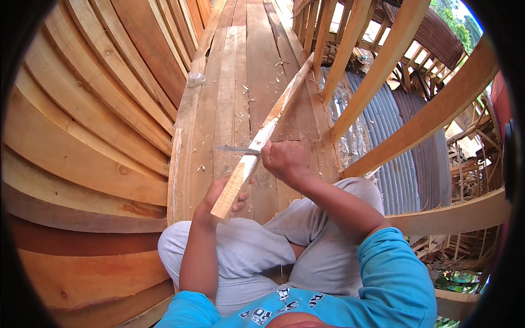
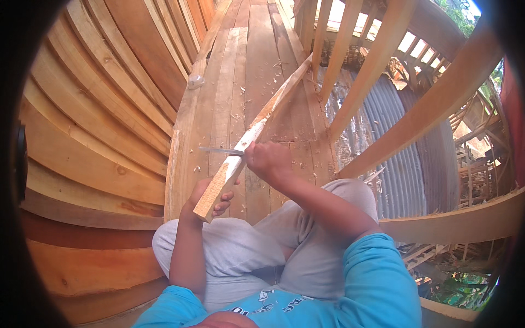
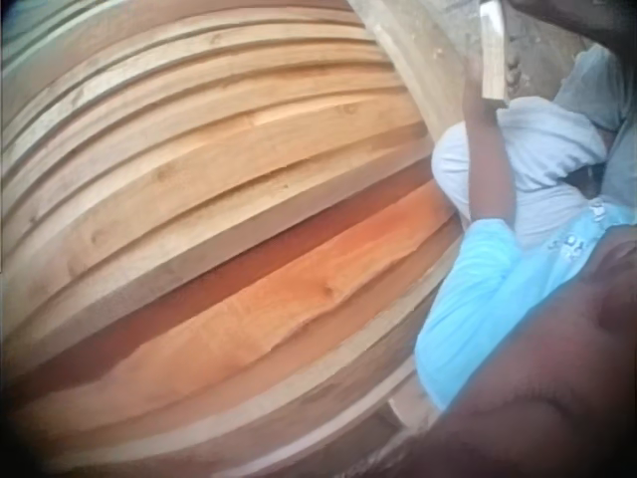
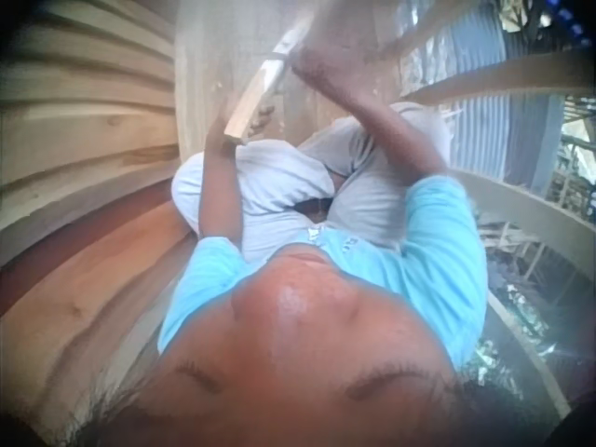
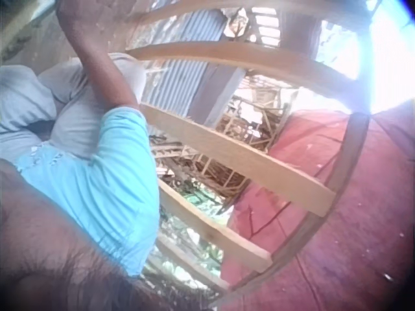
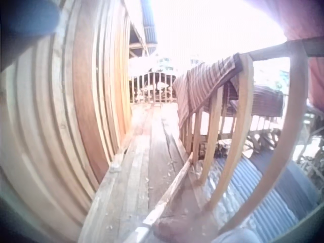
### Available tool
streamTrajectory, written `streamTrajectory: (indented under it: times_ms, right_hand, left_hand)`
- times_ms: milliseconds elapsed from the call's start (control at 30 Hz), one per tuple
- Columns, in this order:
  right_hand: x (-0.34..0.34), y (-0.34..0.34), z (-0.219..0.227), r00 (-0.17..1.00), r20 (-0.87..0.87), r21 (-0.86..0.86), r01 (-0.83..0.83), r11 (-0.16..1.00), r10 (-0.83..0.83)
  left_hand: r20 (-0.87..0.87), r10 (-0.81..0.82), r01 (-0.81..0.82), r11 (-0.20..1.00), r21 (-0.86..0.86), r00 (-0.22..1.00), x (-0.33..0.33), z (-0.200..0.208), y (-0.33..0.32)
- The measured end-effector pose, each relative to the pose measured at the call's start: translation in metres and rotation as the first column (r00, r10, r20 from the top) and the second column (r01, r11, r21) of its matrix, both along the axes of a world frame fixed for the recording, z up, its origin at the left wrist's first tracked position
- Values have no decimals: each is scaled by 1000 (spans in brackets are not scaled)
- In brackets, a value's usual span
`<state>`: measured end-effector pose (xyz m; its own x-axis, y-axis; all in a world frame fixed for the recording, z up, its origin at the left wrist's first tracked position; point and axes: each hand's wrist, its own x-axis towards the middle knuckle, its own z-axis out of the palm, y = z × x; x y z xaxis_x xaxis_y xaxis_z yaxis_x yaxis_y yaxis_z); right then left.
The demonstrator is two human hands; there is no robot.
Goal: The person sits on a wooden floor and uses a knife to shave thin strips from a long wooden plank. They hold the plank with one hand and carefully scrape the surface with the other, producing wood shavings.
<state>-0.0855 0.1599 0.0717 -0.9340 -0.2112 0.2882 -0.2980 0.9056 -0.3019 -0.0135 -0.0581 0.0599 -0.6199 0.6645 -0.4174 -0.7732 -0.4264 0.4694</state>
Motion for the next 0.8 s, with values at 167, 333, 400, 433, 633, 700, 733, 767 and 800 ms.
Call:
streamTrajectory:
  times_ms: [167,333,400,433,633,700,733,767,800]
  right_hand:
    - [-24,19,-7,990,-72,-95,113,989,-120]
    - [-33,32,-7,1000,-5,-21,23,1000,-23]
    - [-24,29,-7,995,19,-43,94,995,-93]
    - [-15,21,-9,989,52,-74,146,987,-142]
    - [-14,31,-1,965,228,-59,145,988,-128]
    - [-13,30,1,962,243,-63,144,988,-124]
    - [-13,30,3,966,225,-58,144,988,-127]
    - [-12,28,6,969,208,-54,145,988,-131]
    - [-12,26,8,972,192,-50,146,988,-134]
  left_hand:
    - [35,31,-32,999,21,999,4,-6,16]
    - [-2,104,-103,984,-148,995,-1,1,30]
    - [122,91,-91,996,-4,988,3,-4,27]
    - [101,88,-82,995,-64,991,8,-6,24]
    - [7,60,-58,984,-171,998,9,-11,30]
    - [12,34,-32,995,-98,999,10,-11,27]
    - [30,33,-31,997,-67,999,10,-10,27]
    - [51,32,-30,999,-38,998,8,-8,26]
    - [71,30,-30,1000,-9,997,8,-7,25]
